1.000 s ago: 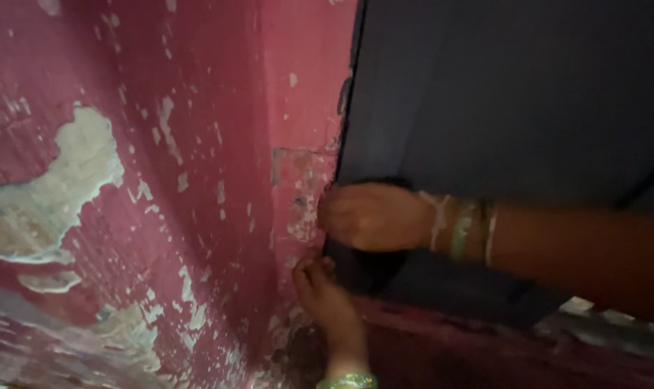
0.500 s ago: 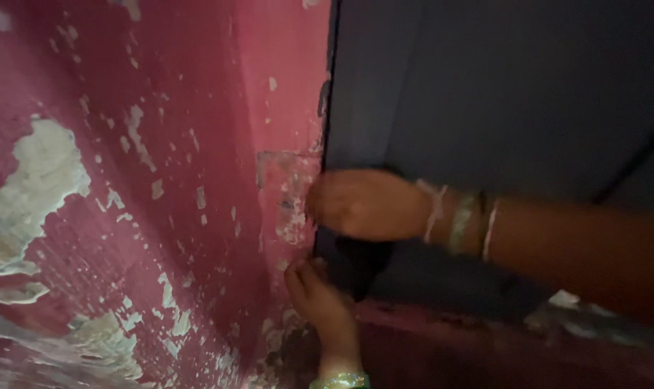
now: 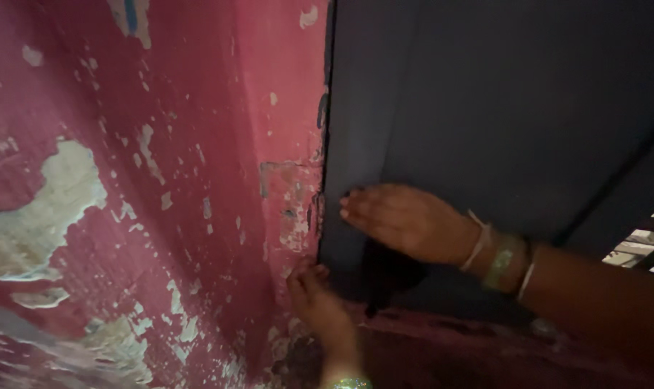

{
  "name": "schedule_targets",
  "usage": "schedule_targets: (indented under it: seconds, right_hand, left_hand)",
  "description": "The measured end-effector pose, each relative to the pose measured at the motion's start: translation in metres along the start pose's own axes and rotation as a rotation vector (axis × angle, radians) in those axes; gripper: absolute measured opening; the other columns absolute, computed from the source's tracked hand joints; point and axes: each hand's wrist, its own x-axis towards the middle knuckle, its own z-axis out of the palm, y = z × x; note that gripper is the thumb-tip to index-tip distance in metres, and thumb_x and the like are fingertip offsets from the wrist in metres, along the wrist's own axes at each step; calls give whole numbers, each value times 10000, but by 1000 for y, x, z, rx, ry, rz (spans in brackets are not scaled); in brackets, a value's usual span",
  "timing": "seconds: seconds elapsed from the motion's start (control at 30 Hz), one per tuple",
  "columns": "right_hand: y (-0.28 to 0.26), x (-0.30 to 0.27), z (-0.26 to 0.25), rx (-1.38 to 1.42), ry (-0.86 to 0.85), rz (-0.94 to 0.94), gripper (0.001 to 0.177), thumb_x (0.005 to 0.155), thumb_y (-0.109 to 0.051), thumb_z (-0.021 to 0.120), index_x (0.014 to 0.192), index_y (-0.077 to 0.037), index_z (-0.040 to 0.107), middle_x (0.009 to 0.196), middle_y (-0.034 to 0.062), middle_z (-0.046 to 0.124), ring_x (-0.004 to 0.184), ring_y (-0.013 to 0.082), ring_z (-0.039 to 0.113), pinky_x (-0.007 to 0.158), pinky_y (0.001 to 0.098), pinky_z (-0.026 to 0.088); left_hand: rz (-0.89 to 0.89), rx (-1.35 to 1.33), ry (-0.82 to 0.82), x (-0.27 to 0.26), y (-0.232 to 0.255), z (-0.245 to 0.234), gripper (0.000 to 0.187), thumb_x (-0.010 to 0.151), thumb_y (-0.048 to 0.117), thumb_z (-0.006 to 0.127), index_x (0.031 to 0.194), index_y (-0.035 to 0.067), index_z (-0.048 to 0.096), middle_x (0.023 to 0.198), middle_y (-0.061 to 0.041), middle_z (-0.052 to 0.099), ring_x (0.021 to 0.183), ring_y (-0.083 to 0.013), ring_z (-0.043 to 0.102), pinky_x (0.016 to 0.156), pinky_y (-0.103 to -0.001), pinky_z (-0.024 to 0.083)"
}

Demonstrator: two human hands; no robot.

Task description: The person wipes a gray metal door with a black cloth, moving from the top edge down to the lower panels and along the sides. The person uses both hands to hold the cloth and apply pressure while cleaning the door surface.

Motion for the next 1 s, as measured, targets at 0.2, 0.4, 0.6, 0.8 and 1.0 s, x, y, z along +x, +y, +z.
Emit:
schedule_targets:
  seconds: [0.2,0.4,0.6,0.8,1.0]
  right_hand:
    - [-8,17,7,-57,95,112,342,906,-44,662,1237,23,719,1231,139,670,1122,272,648,982,378,553]
    - [-16,15,33,-155,78,160,325,903,-104,652,1202,-3,732,1236,104,684,1154,241,645,1055,402,505]
    - [-13,10,33,-164,103,176,281,947,-128,635,1193,-46,745,1197,65,676,1100,222,623,1026,403,475]
    - [-18,45,49,-189,80,260,239,908,-159,652,1105,-69,754,1032,25,648,937,199,584,856,370,437]
    - [-22,44,43,-139,94,263,251,900,-130,666,1121,-43,749,1028,36,642,922,208,569,810,344,437]
  left_hand:
    - [78,105,-3,-13,9,-1,241,1035,220,484,1068,38,638,949,-92,688,862,-184,648,788,-320,518]
    - [23,78,-10,-14,13,-6,285,1053,245,487,1074,24,665,931,-84,658,851,-188,615,772,-326,507]
    - [-58,-43,-27,-10,7,1,283,1036,259,502,1124,46,668,927,-58,653,859,-163,608,796,-321,508]
    - [8,-1,-17,-6,9,0,294,1053,250,487,1086,19,666,942,-70,672,862,-175,613,807,-329,513]
    - [55,60,-1,-7,13,-3,273,1016,211,482,1082,7,652,996,-80,672,908,-189,617,837,-353,511]
